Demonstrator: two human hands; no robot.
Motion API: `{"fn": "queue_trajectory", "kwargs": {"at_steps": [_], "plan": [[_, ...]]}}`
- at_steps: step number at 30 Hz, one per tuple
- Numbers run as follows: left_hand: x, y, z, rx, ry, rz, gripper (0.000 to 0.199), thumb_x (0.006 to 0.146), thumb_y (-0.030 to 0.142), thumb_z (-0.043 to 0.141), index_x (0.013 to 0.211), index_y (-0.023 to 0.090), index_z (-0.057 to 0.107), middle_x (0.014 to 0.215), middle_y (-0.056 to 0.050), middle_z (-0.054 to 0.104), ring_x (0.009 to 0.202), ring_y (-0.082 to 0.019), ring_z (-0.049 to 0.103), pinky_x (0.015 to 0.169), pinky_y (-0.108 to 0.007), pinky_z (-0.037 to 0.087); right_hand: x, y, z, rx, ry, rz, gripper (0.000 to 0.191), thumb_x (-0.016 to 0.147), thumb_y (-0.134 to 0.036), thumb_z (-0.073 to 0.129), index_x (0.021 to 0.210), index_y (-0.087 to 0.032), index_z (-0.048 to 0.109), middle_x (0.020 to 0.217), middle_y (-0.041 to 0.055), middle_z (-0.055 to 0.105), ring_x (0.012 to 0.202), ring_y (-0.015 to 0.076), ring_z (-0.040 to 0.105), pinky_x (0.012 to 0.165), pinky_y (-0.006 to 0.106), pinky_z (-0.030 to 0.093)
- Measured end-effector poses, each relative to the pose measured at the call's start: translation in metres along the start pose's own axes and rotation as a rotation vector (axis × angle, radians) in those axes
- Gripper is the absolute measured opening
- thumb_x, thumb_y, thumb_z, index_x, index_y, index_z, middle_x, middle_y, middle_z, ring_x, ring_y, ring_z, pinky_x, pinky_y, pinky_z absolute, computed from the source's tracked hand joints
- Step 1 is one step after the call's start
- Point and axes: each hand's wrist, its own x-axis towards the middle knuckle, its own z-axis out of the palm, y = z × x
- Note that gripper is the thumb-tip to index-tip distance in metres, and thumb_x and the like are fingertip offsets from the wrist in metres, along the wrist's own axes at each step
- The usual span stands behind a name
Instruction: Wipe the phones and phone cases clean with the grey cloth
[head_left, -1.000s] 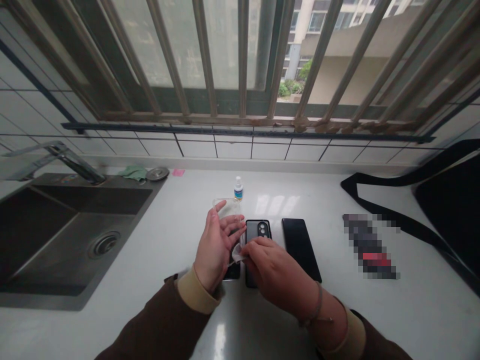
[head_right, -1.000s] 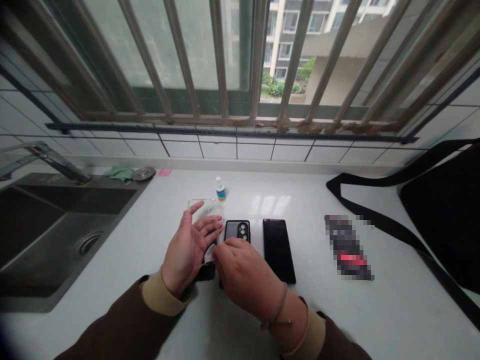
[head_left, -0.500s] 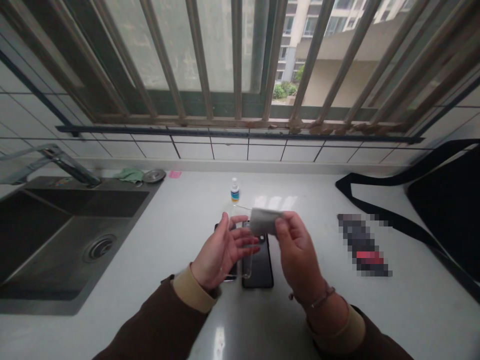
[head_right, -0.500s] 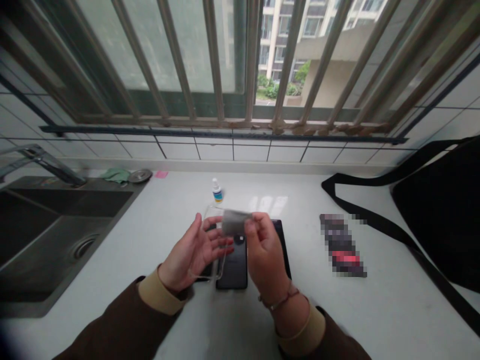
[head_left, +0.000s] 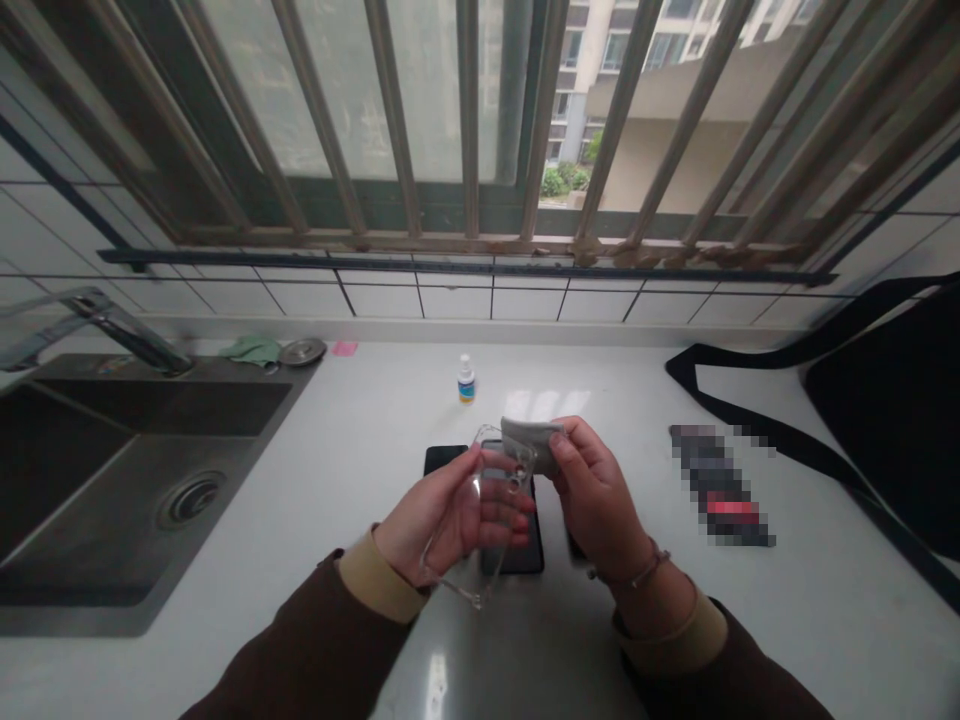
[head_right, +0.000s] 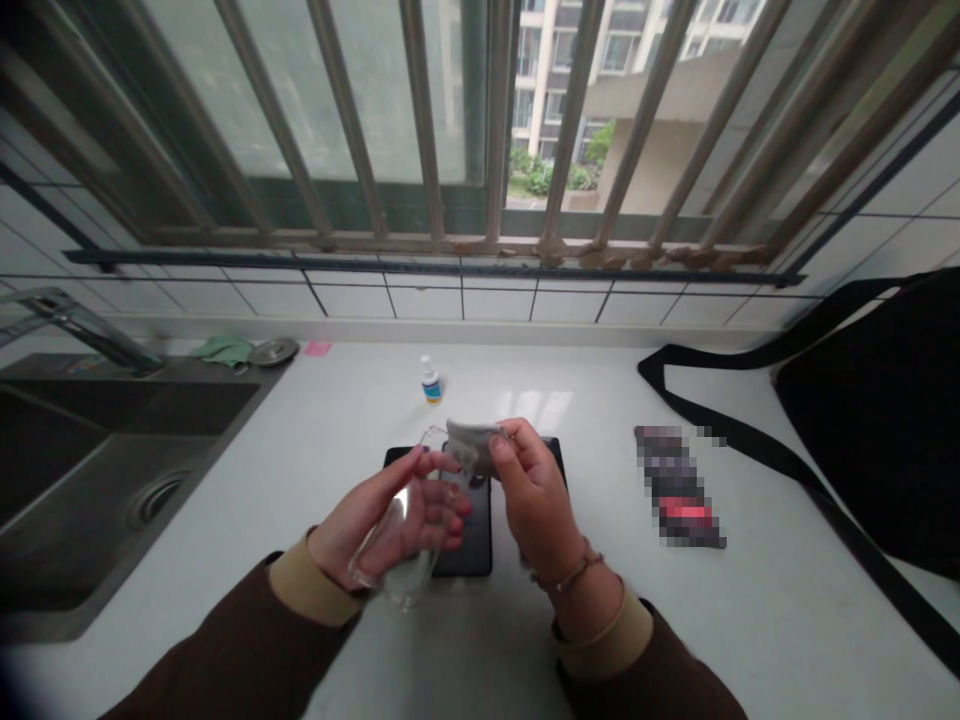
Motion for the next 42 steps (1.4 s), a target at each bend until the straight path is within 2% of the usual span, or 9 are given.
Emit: {"fn": "queue_trajectory", "kwargs": {"at_steps": [7, 12, 16, 19, 23, 26, 31, 36, 42], "plan": [[0.004, 0.002, -0.002, -0.024, 0.096, 0.060, 0.036, 0.110, 0.046, 0.050, 0.119, 0.015, 0.067, 0.113, -0.022, 0.080, 0.095, -0.027, 0.081, 0.088, -0.040, 0.063, 0.002, -0.003, -0.003, -0.268, 0.223, -0.099, 0.024, 0.108, -0.047, 0.062, 0.100, -0.025, 0.062, 0.078, -0.0023, 0.063, 0.067, 0.0168, 0.056, 0.063, 0.029, 0.046], [0.008, -0.004, 0.000, -0.056, 0.190, 0.156, 0.032, 0.110, 0.041, 0.049, 0.116, 0.016, 0.068, 0.108, -0.016, 0.078, 0.092, -0.023, 0.079, 0.086, -0.036, 0.063, -0.009, 0.000, 0.007, -0.450, -0.012, -0.170, 0.024, 0.109, -0.044, 0.059, 0.123, -0.026, 0.067, 0.109, 0.0083, 0.080, 0.085, 0.0231, 0.072, 0.073, 0.034, 0.054], [0.012, -0.004, -0.003, -0.068, 0.330, 0.311, 0.026, 0.110, 0.037, 0.050, 0.116, 0.018, 0.066, 0.105, -0.011, 0.077, 0.094, -0.019, 0.076, 0.080, -0.029, 0.060, -0.014, 0.002, 0.015, -0.466, -0.099, -0.139, 0.021, 0.111, -0.042, 0.055, 0.118, -0.024, 0.065, 0.088, 0.0022, 0.077, 0.058, 0.0156, 0.057, 0.056, 0.029, 0.042], [0.012, 0.001, -0.003, -0.104, 0.421, 0.412, 0.023, 0.110, 0.037, 0.049, 0.117, 0.020, 0.062, 0.103, -0.010, 0.077, 0.092, -0.020, 0.076, 0.083, -0.031, 0.060, -0.017, 0.002, 0.019, -0.423, -0.171, -0.110, 0.020, 0.112, -0.043, 0.055, 0.112, -0.024, 0.063, 0.092, 0.0020, 0.074, 0.063, 0.0149, 0.056, 0.060, 0.029, 0.041], [0.008, 0.010, 0.003, -0.178, 0.520, 0.504, 0.026, 0.109, 0.044, 0.048, 0.112, 0.021, 0.058, 0.109, -0.016, 0.079, 0.096, -0.024, 0.078, 0.088, -0.036, 0.062, -0.020, 0.008, 0.023, -0.324, -0.253, -0.026, 0.024, 0.111, -0.048, 0.055, 0.107, -0.025, 0.062, 0.076, -0.0027, 0.059, 0.062, 0.0148, 0.048, 0.060, 0.029, 0.038], [0.006, 0.013, 0.006, -0.190, 0.572, 0.580, 0.031, 0.109, 0.051, 0.048, 0.113, 0.022, 0.057, 0.109, -0.017, 0.079, 0.096, -0.025, 0.079, 0.092, -0.040, 0.062, -0.021, 0.019, 0.026, -0.190, -0.257, 0.072, 0.028, 0.110, -0.052, 0.057, 0.105, -0.025, 0.061, 0.082, -0.0013, 0.060, 0.071, 0.0158, 0.054, 0.066, 0.029, 0.045], [0.006, 0.008, 0.003, -0.147, 0.492, 0.839, 0.046, 0.105, 0.070, 0.046, 0.119, 0.027, 0.057, 0.103, -0.008, 0.075, 0.097, -0.022, 0.077, 0.102, -0.042, 0.059, -0.022, 0.030, 0.035, 0.151, -0.189, 0.294, 0.036, 0.099, -0.057, 0.074, 0.101, -0.024, 0.062, 0.094, 0.0002, 0.068, 0.085, 0.0166, 0.066, 0.082, 0.033, 0.056], [0.008, 0.002, 0.004, -0.044, 0.395, 1.101, 0.052, 0.098, 0.075, 0.057, 0.122, 0.029, 0.060, 0.108, -0.006, 0.072, 0.103, -0.022, 0.074, 0.104, -0.040, 0.058, -0.021, 0.028, 0.042, 0.329, -0.097, 0.419, 0.039, 0.090, -0.055, 0.084, 0.100, -0.023, 0.063, 0.101, 0.0014, 0.075, 0.090, 0.0175, 0.072, 0.083, 0.033, 0.060], [0.008, -0.007, 0.007, 0.095, 0.337, 1.130, 0.046, 0.099, 0.066, 0.064, 0.132, 0.033, 0.060, 0.123, -0.006, 0.066, 0.119, -0.022, 0.068, 0.118, -0.043, 0.050, -0.020, 0.023, 0.043, 0.360, -0.002, 0.477, 0.044, 0.083, -0.053, 0.090, 0.105, -0.022, 0.069, 0.105, 0.0023, 0.077, 0.088, 0.0156, 0.073, 0.079, 0.028, 0.061]]}}
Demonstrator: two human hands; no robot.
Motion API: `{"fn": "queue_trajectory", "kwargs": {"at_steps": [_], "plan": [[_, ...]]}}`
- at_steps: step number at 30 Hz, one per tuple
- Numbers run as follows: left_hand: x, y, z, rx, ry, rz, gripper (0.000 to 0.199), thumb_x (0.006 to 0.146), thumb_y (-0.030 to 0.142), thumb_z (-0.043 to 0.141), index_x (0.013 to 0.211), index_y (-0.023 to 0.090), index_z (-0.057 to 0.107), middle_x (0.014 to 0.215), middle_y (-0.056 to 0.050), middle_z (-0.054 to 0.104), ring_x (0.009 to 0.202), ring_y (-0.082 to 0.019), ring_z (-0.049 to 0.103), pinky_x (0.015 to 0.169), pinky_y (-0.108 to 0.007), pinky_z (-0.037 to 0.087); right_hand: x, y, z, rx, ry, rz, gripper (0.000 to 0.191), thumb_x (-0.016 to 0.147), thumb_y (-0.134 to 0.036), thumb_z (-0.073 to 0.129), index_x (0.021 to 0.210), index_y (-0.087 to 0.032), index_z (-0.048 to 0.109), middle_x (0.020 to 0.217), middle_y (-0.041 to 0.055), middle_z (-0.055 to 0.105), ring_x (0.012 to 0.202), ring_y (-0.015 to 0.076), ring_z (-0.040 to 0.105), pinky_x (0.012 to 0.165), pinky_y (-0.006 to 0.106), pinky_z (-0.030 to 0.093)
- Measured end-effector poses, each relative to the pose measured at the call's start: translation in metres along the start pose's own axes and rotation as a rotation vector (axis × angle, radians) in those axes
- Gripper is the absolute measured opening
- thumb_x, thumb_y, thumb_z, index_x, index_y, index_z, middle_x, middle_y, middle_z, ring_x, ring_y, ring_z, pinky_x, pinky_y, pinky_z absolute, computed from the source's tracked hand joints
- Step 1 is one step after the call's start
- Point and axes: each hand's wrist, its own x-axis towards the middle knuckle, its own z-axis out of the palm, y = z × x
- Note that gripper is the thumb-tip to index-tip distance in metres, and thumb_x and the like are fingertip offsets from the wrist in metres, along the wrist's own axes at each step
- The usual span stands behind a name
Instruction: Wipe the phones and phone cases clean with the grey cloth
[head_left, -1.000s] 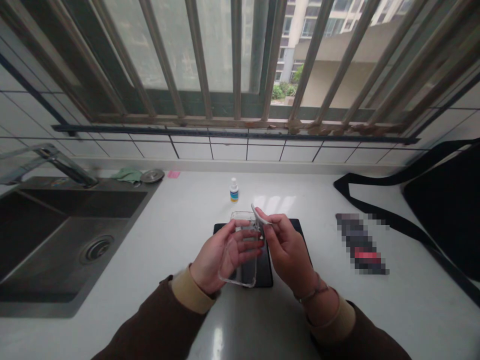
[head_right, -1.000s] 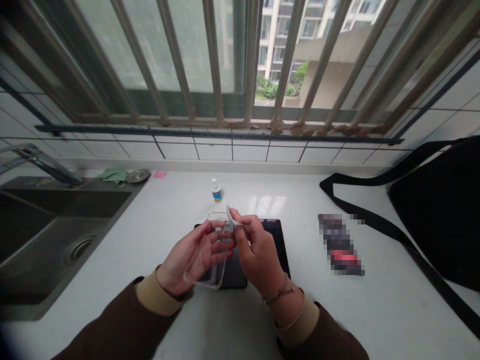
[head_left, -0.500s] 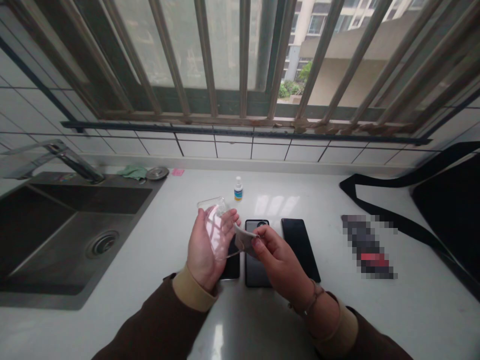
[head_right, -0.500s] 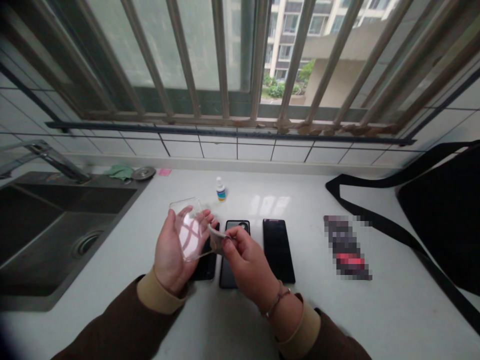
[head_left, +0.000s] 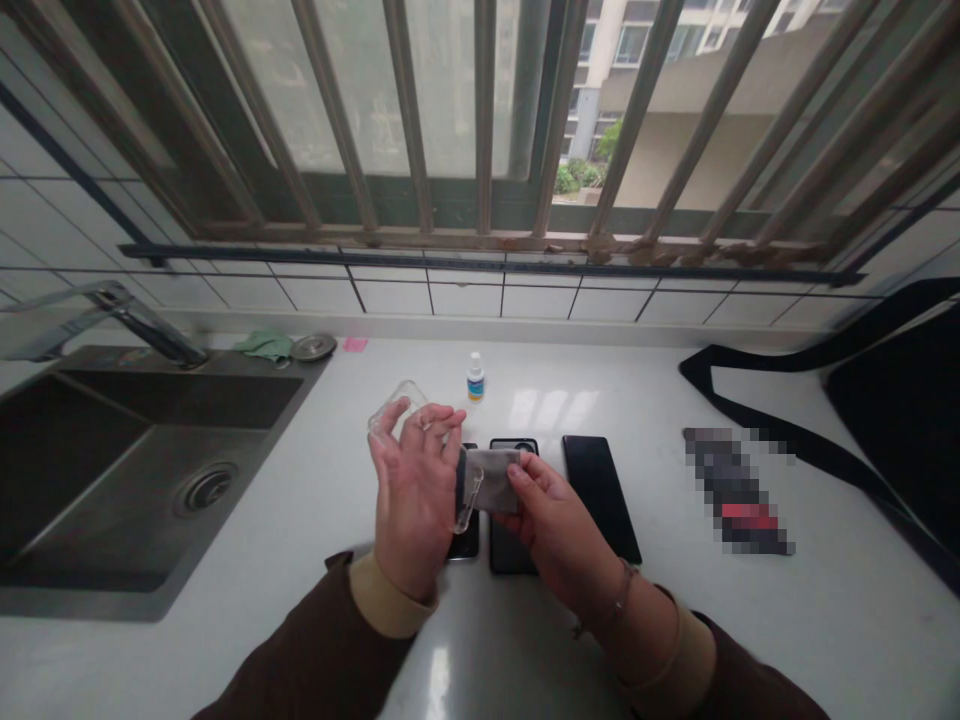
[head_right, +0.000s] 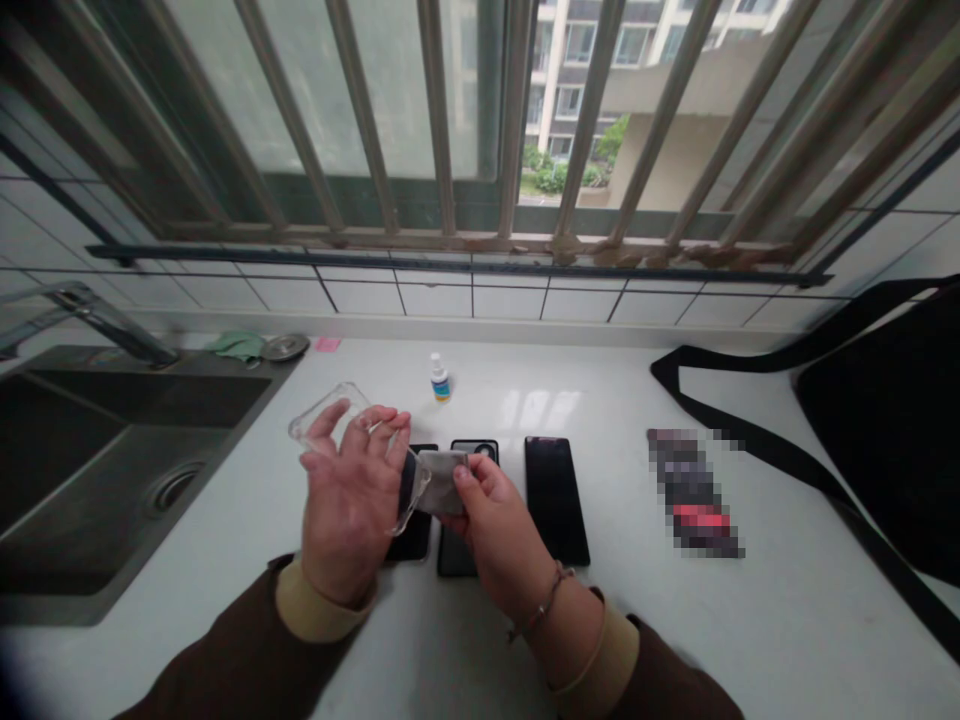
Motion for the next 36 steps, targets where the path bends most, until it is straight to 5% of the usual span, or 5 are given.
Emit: {"fn": "queue_trajectory", "kwargs": {"at_steps": [10, 23, 26, 31, 36], "plan": [[-0.004, 0.002, -0.004, 0.185, -0.054, 0.021, 0.072, 0.084, 0.059, 0.087, 0.147, 0.033, 0.062, 0.127, -0.007, 0.057, 0.134, -0.025, 0.059, 0.131, -0.046, 0.037, 0.000, -0.005, 0.001, 0.025, -0.091, 0.071, 0.043, 0.086, -0.050, 0.089, 0.114, -0.019, 0.078, 0.110, 0.0061, 0.080, 0.092, 0.0155, 0.075, 0.084, 0.027, 0.062], [0.010, 0.009, -0.018, 0.626, 0.069, 0.327, 0.082, 0.077, 0.036, 0.097, 0.147, 0.034, 0.053, 0.125, -0.004, 0.054, 0.117, -0.020, 0.063, 0.117, -0.041, 0.053, -0.011, -0.015, 0.003, -0.014, -0.185, 0.185, 0.038, 0.084, -0.049, 0.090, 0.101, -0.017, 0.080, 0.092, 0.0043, 0.078, 0.076, 0.0143, 0.073, 0.072, 0.027, 0.063], [0.014, 0.010, -0.017, 0.559, 0.072, 0.134, 0.072, 0.087, 0.046, 0.087, 0.148, 0.030, 0.052, 0.121, -0.005, 0.057, 0.105, -0.018, 0.066, 0.104, -0.037, 0.060, -0.008, -0.021, -0.004, -0.020, -0.053, 0.056, 0.036, 0.086, -0.047, 0.087, 0.103, -0.017, 0.081, 0.096, 0.0062, 0.079, 0.080, 0.0163, 0.074, 0.070, 0.028, 0.062], [0.009, 0.009, -0.008, 0.260, -0.170, -0.588, 0.070, 0.097, 0.071, 0.062, 0.141, 0.017, 0.055, 0.111, -0.013, 0.068, 0.087, -0.021, 0.069, 0.079, -0.040, 0.066, 0.003, -0.034, -0.023, -0.279, 0.335, -0.403, 0.030, 0.098, -0.049, 0.072, 0.106, -0.022, 0.080, 0.110, 0.0068, 0.081, 0.099, 0.0227, 0.074, 0.086, 0.037, 0.063], [-0.005, 0.005, -0.006, 0.277, -0.480, -0.922, 0.066, 0.088, 0.067, 0.077, 0.129, 0.017, 0.065, 0.102, -0.012, 0.071, 0.076, -0.020, 0.070, 0.063, -0.033, 0.064, -0.006, -0.044, -0.025, -0.901, 0.174, -0.579, 0.033, 0.108, -0.040, 0.055, 0.119, -0.023, 0.081, 0.106, 0.0065, 0.083, 0.097, 0.0259, 0.077, 0.090, 0.041, 0.061]]}}
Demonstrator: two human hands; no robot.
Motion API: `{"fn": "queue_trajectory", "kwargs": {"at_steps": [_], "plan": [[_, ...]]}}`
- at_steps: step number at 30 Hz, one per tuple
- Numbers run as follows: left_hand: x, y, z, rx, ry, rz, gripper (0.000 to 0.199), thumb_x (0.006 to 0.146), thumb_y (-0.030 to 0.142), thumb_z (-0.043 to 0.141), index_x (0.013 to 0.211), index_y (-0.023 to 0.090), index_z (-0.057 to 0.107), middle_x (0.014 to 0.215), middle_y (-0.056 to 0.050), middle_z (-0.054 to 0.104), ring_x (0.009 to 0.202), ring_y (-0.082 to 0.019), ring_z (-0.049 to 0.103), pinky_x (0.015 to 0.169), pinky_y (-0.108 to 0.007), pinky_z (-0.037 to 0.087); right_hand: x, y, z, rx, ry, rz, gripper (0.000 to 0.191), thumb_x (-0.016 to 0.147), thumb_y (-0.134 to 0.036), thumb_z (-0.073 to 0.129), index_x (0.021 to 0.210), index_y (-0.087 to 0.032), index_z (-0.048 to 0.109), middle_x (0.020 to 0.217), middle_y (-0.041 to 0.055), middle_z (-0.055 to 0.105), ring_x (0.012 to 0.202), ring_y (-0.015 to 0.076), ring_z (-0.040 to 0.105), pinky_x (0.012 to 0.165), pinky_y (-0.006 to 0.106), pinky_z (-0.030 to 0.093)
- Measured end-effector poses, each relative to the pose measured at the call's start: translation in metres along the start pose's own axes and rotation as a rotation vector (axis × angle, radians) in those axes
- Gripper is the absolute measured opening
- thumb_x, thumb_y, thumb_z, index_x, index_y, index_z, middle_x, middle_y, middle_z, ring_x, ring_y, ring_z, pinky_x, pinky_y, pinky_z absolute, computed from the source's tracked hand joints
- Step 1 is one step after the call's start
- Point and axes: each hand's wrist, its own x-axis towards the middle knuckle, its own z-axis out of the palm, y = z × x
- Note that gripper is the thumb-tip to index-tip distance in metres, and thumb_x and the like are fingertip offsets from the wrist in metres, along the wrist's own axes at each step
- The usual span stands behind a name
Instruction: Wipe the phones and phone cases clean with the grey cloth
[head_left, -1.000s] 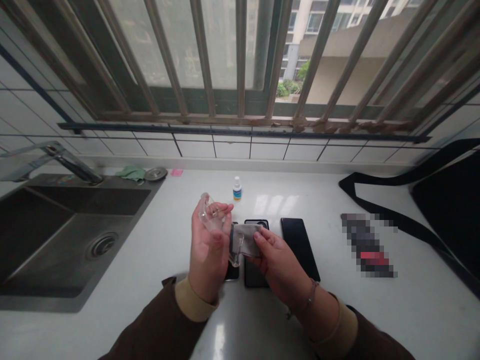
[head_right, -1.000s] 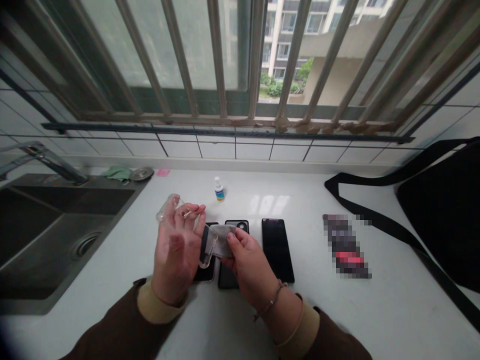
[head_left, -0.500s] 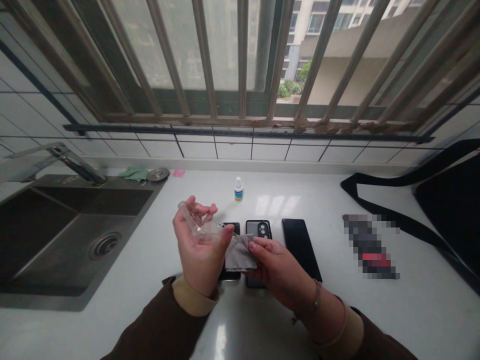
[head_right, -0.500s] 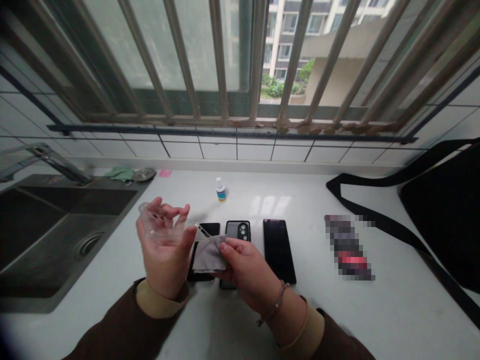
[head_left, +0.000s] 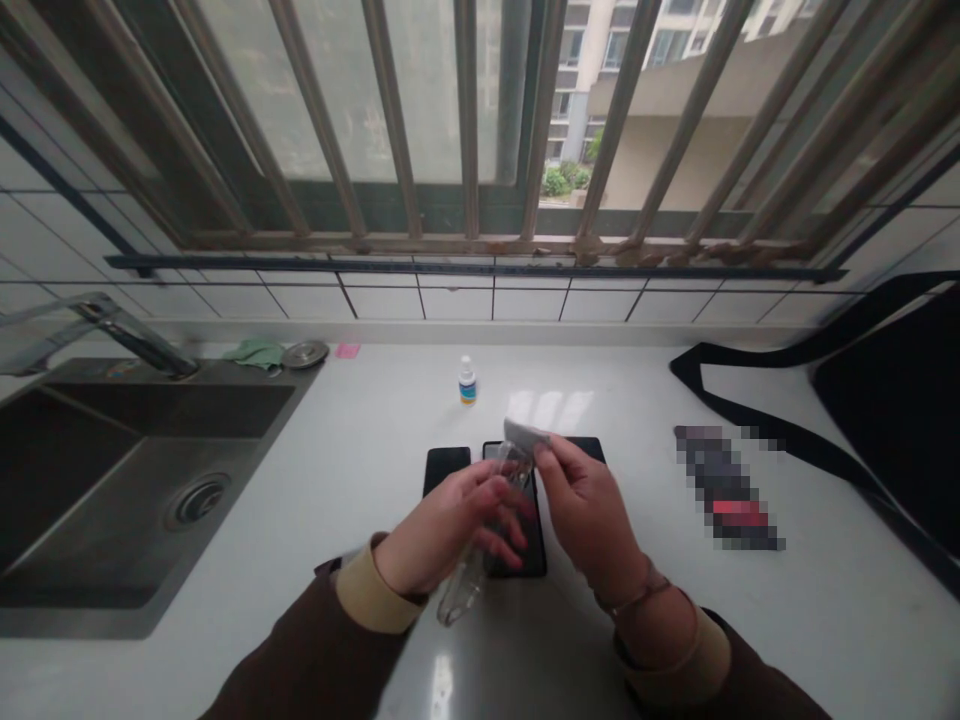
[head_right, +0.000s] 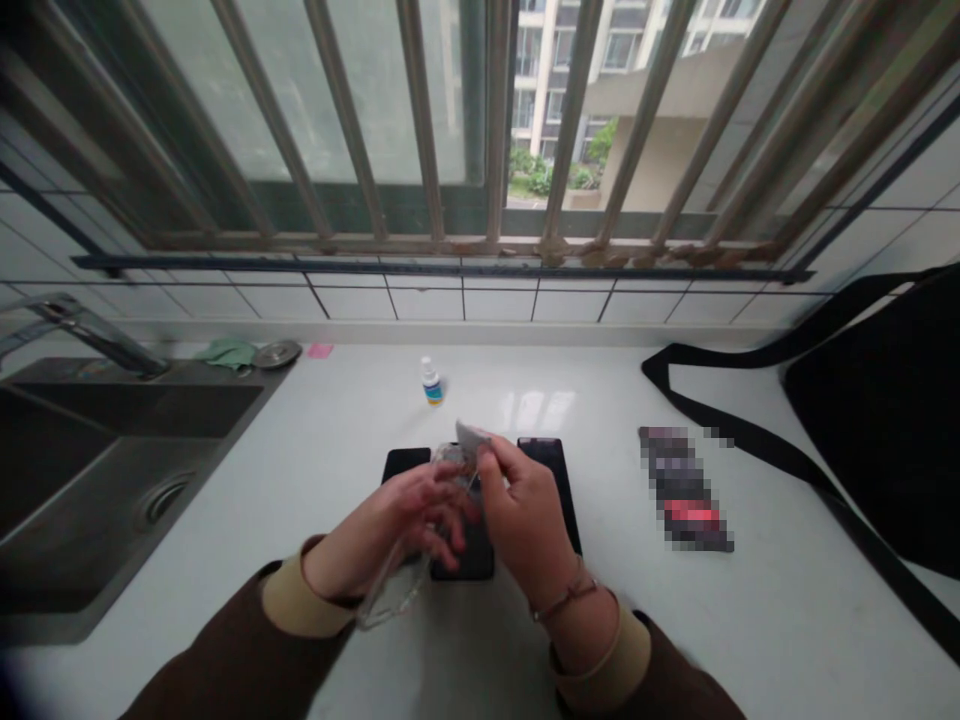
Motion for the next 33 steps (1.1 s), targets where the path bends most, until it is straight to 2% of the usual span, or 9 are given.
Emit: {"fn": "queue_trajectory", "kwargs": {"at_steps": [3, 8, 12, 14, 18, 21, 26, 30, 33], "plan": [[0.001, -0.004, -0.001, 0.060, -0.016, -0.047, 0.051, 0.089, 0.061, 0.078, 0.108, 0.014, 0.071, 0.088, -0.008, 0.069, 0.071, -0.019, 0.070, 0.057, -0.029, 0.061, -0.007, -0.007, 0.001, -0.015, -0.097, -0.150, 0.034, 0.110, -0.032, 0.051, 0.133, -0.025, 0.076, 0.125, 0.0076, 0.081, 0.115, 0.0266, 0.077, 0.102, 0.044, 0.060], [0.003, -0.006, -0.002, 0.124, -0.004, -0.047, 0.041, 0.090, 0.056, 0.079, 0.101, 0.016, 0.073, 0.081, -0.003, 0.063, 0.064, -0.015, 0.062, 0.053, -0.027, 0.058, -0.010, -0.009, 0.000, -0.074, -0.123, -0.393, 0.045, 0.107, -0.013, 0.049, 0.144, -0.030, 0.068, 0.146, 0.0061, 0.072, 0.136, 0.0252, 0.068, 0.117, 0.048, 0.055], [0.003, -0.004, 0.000, -0.044, 0.055, -0.017, 0.047, 0.084, 0.059, 0.086, 0.094, 0.016, 0.070, 0.071, 0.004, 0.049, 0.055, -0.007, 0.044, 0.047, -0.016, 0.043, -0.007, -0.007, 0.000, -0.148, -0.115, -0.494, 0.048, 0.104, -0.008, 0.052, 0.144, -0.027, 0.068, 0.154, 0.0084, 0.066, 0.143, 0.0254, 0.063, 0.122, 0.050, 0.053], [0.003, -0.002, 0.000, -0.181, 0.083, -0.009, 0.045, 0.086, 0.057, 0.086, 0.094, 0.015, 0.070, 0.070, 0.006, 0.046, 0.054, -0.005, 0.039, 0.046, -0.014, 0.037, -0.006, -0.006, 0.001, -0.181, -0.102, -0.508, 0.050, 0.103, -0.007, 0.052, 0.146, -0.026, 0.068, 0.156, 0.0099, 0.064, 0.145, 0.0263, 0.061, 0.123, 0.052, 0.053], [0.006, 0.004, -0.003, -0.385, 0.214, 0.045, 0.022, 0.095, 0.034, 0.081, 0.098, 0.014, 0.072, 0.072, 0.006, 0.050, 0.054, -0.004, 0.040, 0.058, -0.017, 0.052, -0.005, -0.004, 0.003, -0.179, -0.156, -0.539, 0.055, 0.103, -0.005, 0.050, 0.152, -0.026, 0.064, 0.161, 0.0099, 0.058, 0.152, 0.0276, 0.053, 0.126, 0.055, 0.049], [0.010, 0.011, -0.008, -0.529, 0.339, 0.120, 0.010, 0.104, 0.021, 0.065, 0.102, 0.014, 0.071, 0.080, -0.001, 0.063, 0.065, -0.009, 0.060, 0.075, -0.022, 0.061, -0.007, -0.002, 0.006, -0.123, -0.278, -0.571, 0.057, 0.104, -0.006, 0.050, 0.157, -0.026, 0.059, 0.162, 0.0093, 0.057, 0.155, 0.0271, 0.049, 0.127, 0.055, 0.047], [0.012, 0.026, -0.017, -0.663, 0.646, 0.241, 0.012, 0.110, 0.022, 0.053, 0.105, 0.019, 0.064, 0.085, -0.002, 0.068, 0.079, -0.014, 0.073, 0.089, -0.037, 0.066, -0.013, -0.002, 0.010, -0.029, -0.459, -0.562, 0.057, 0.104, -0.007, 0.050, 0.158, -0.026, 0.058, 0.162, 0.0095, 0.058, 0.154, 0.0248, 0.051, 0.128, 0.052, 0.047], [0.006, 0.034, -0.019, -0.705, 0.595, 0.263, 0.020, 0.111, 0.036, 0.051, 0.102, 0.021, 0.059, 0.115, -0.016, 0.074, 0.108, -0.026, 0.078, 0.095, -0.048, 0.065, -0.018, -0.006, 0.012, 0.064, -0.475, -0.473, 0.051, 0.105, -0.010, 0.052, 0.152, -0.027, 0.063, 0.157, 0.0088, 0.063, 0.148, 0.0256, 0.058, 0.125, 0.052, 0.049], [0.003, 0.035, -0.017, -0.714, 0.533, 0.255, 0.027, 0.109, 0.045, 0.052, 0.104, 0.020, 0.059, 0.119, -0.019, 0.074, 0.111, -0.029, 0.077, 0.099, -0.055, 0.064, -0.019, -0.006, 0.013, 0.124, -0.418, -0.245, 0.037, 0.109, -0.023, 0.054, 0.139, -0.027, 0.074, 0.136, 0.0082, 0.078, 0.127, 0.0278, 0.075, 0.113, 0.050, 0.059]]}}
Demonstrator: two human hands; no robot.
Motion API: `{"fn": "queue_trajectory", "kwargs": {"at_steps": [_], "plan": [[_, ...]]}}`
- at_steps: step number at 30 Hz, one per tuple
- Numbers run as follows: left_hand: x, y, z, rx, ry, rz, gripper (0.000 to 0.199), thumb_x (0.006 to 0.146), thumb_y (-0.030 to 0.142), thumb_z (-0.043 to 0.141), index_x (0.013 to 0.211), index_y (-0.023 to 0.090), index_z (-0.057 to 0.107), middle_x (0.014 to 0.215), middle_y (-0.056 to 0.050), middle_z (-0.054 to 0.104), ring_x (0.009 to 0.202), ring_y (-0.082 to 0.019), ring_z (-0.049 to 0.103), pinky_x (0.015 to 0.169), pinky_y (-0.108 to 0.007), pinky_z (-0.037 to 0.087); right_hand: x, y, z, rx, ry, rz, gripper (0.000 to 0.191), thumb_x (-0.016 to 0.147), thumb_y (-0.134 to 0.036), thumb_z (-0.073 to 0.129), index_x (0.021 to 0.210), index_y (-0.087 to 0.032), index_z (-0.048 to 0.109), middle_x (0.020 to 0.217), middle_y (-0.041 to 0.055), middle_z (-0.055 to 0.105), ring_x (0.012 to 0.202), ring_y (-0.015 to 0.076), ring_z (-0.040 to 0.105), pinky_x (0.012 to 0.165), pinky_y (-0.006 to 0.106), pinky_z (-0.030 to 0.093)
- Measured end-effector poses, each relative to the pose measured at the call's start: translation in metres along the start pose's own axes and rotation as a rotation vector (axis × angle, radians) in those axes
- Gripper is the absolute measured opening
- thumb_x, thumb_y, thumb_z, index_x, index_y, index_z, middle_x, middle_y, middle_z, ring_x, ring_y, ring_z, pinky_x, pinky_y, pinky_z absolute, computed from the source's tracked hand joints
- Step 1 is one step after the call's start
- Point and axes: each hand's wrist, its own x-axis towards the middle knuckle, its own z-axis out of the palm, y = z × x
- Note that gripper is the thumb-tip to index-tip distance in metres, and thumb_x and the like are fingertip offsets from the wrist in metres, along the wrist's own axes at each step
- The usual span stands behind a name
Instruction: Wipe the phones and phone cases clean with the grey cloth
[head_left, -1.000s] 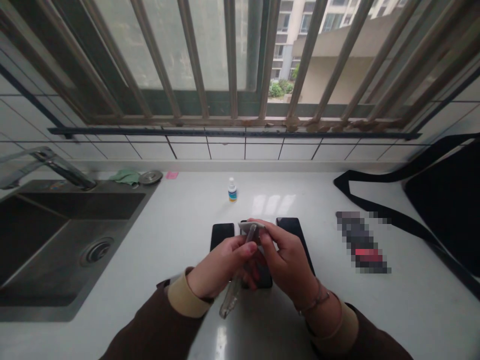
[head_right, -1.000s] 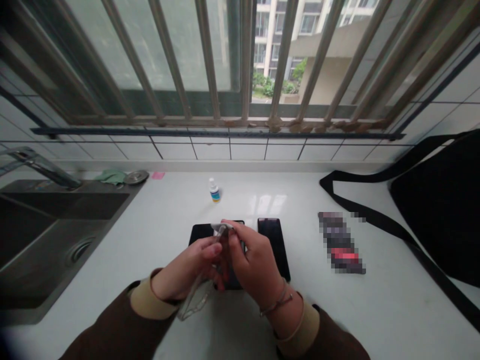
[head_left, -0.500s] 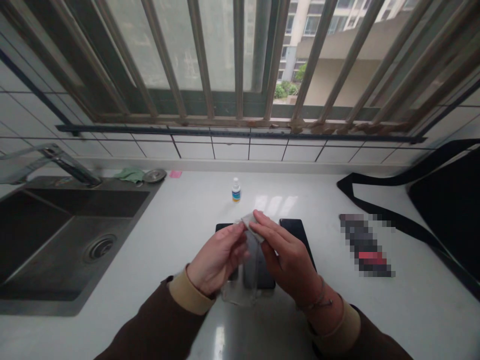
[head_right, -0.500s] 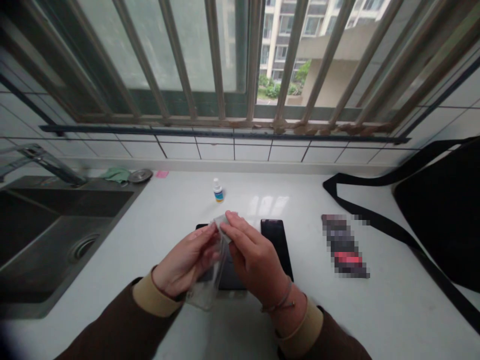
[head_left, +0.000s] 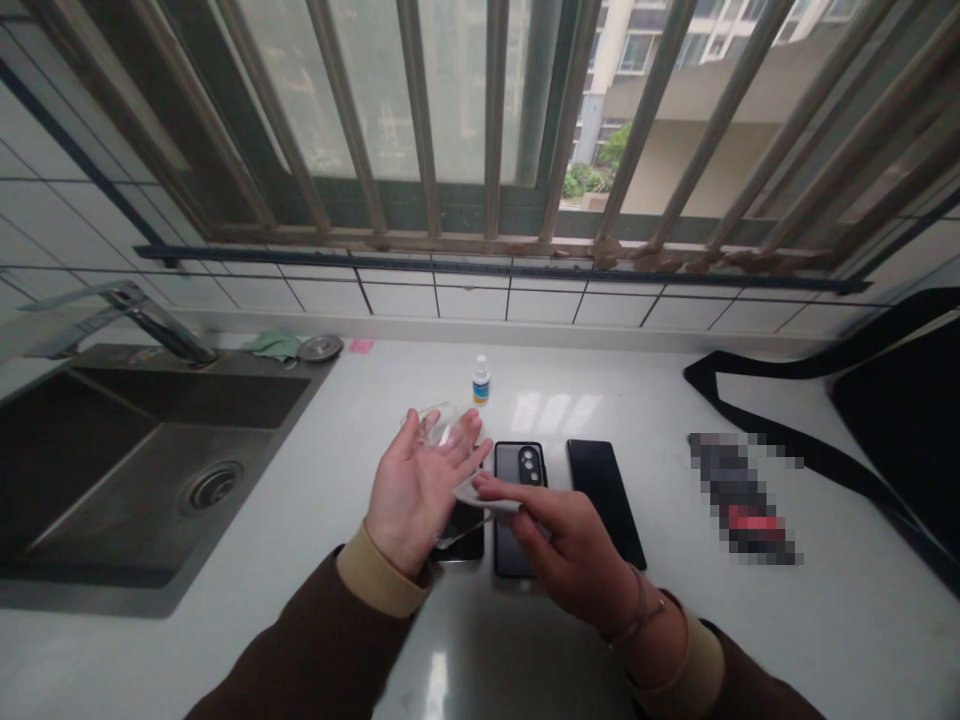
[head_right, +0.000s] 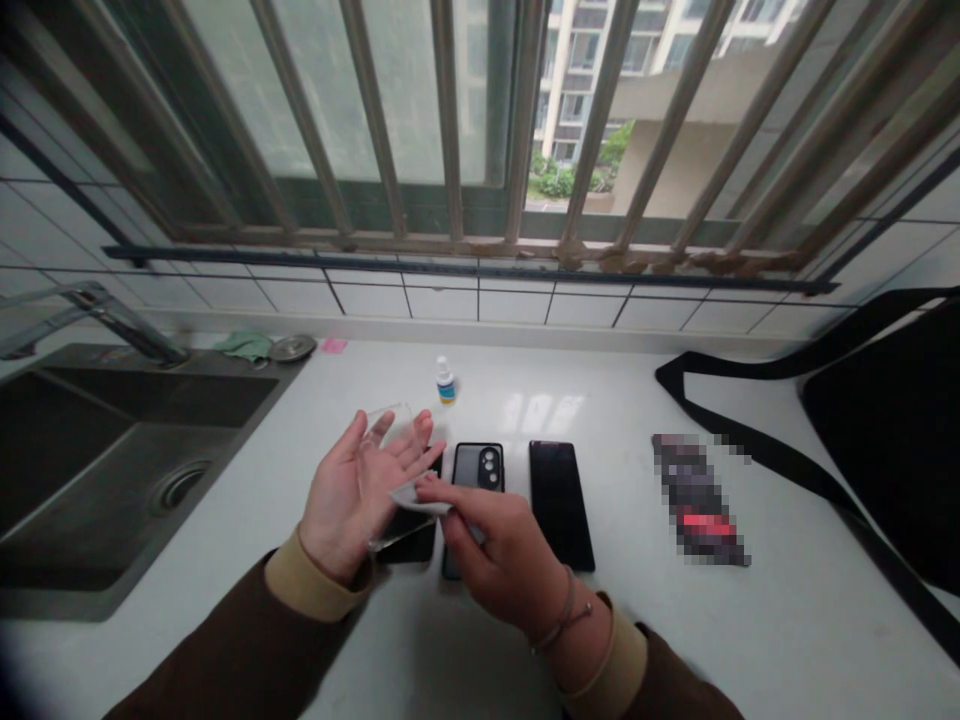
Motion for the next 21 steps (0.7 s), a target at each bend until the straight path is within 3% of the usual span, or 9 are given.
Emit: {"fn": "queue_trajectory", "kwargs": {"at_steps": [3, 5, 7, 9, 11, 14, 18, 21], "plan": [[-0.003, -0.003, -0.001, 0.037, -0.012, -0.069, 0.042, 0.108, 0.057, 0.048, 0.111, 0.017, 0.060, 0.113, -0.020, 0.073, 0.100, -0.029, 0.078, 0.094, -0.054, 0.065, 0.003, 0.007, -0.004, 0.216, 0.232, 0.267, 0.033, 0.109, -0.042, 0.059, 0.124, -0.025, 0.082, 0.118, 0.0096, 0.083, 0.106, 0.0281, 0.080, 0.098, 0.049, 0.066], [-0.005, -0.005, -0.002, 0.091, -0.044, -0.145, 0.051, 0.108, 0.062, 0.044, 0.114, 0.015, 0.062, 0.114, -0.022, 0.073, 0.099, -0.030, 0.077, 0.091, -0.053, 0.066, 0.006, 0.013, -0.011, 0.393, 0.436, 0.367, 0.038, 0.107, -0.051, 0.061, 0.124, -0.025, 0.082, 0.123, 0.0112, 0.081, 0.106, 0.0284, 0.080, 0.093, 0.049, 0.067], [-0.007, -0.009, -0.002, 0.144, -0.124, -0.251, 0.055, 0.108, 0.062, 0.043, 0.118, 0.013, 0.065, 0.118, -0.023, 0.073, 0.104, -0.031, 0.076, 0.093, -0.054, 0.064, 0.008, 0.015, -0.019, 0.395, 0.618, 0.363, 0.041, 0.107, -0.053, 0.061, 0.131, -0.025, 0.079, 0.131, 0.0117, 0.079, 0.116, 0.0293, 0.077, 0.100, 0.052, 0.066], [-0.010, -0.016, -0.003, 0.177, -0.210, -0.354, 0.058, 0.108, 0.062, 0.044, 0.122, 0.011, 0.068, 0.121, -0.023, 0.073, 0.109, -0.032, 0.074, 0.097, -0.052, 0.063, 0.008, 0.013, -0.026, 0.151, 0.702, 0.265, 0.038, 0.108, -0.046, 0.060, 0.138, -0.027, 0.076, 0.141, 0.0102, 0.075, 0.132, 0.0304, 0.070, 0.115, 0.055, 0.057], [-0.013, -0.025, -0.002, 0.181, -0.270, -0.416, 0.060, 0.108, 0.063, 0.045, 0.122, 0.011, 0.070, 0.121, -0.022, 0.074, 0.111, -0.030, 0.073, 0.098, -0.048, 0.061, 0.008, 0.011, -0.026, -0.152, 0.608, 0.117, 0.039, 0.108, -0.032, 0.061, 0.146, -0.030, 0.070, 0.150, 0.0067, 0.069, 0.143, 0.0301, 0.063, 0.125, 0.056, 0.047], [-0.014, -0.036, -0.001, 0.120, -0.271, -0.415, 0.056, 0.111, 0.058, 0.041, 0.120, 0.014, 0.073, 0.119, -0.017, 0.076, 0.110, -0.026, 0.074, 0.103, -0.043, 0.059, 0.008, 0.015, -0.014, -0.393, 0.253, -0.106, 0.053, 0.105, -0.014, 0.055, 0.154, -0.033, 0.062, 0.156, 0.0039, 0.063, 0.147, 0.0286, 0.059, 0.129, 0.057, 0.043], [-0.008, -0.035, -0.001, 0.089, -0.091, -0.320, 0.057, 0.113, 0.052, 0.036, 0.120, 0.009, 0.072, 0.109, -0.017, 0.078, 0.103, -0.024, 0.077, 0.104, -0.037, 0.059, 0.009, 0.022, 0.004, -0.484, -0.058, -0.264, 0.061, 0.102, -0.004, 0.050, 0.159, -0.025, 0.057, 0.158, 0.0086, 0.060, 0.153, 0.0264, 0.051, 0.133, 0.055, 0.037], [-0.003, -0.025, -0.005, 0.110, 0.000, -0.262, 0.062, 0.111, 0.058, 0.037, 0.120, 0.007, 0.070, 0.100, -0.017, 0.078, 0.084, -0.025, 0.078, 0.093, -0.044, 0.065, 0.008, 0.017, 0.008, -0.453, -0.216, -0.366, 0.063, 0.101, -0.004, 0.053, 0.161, -0.024, 0.054, 0.157, 0.0088, 0.062, 0.152, 0.0240, 0.053, 0.132, 0.047, 0.041]]}}
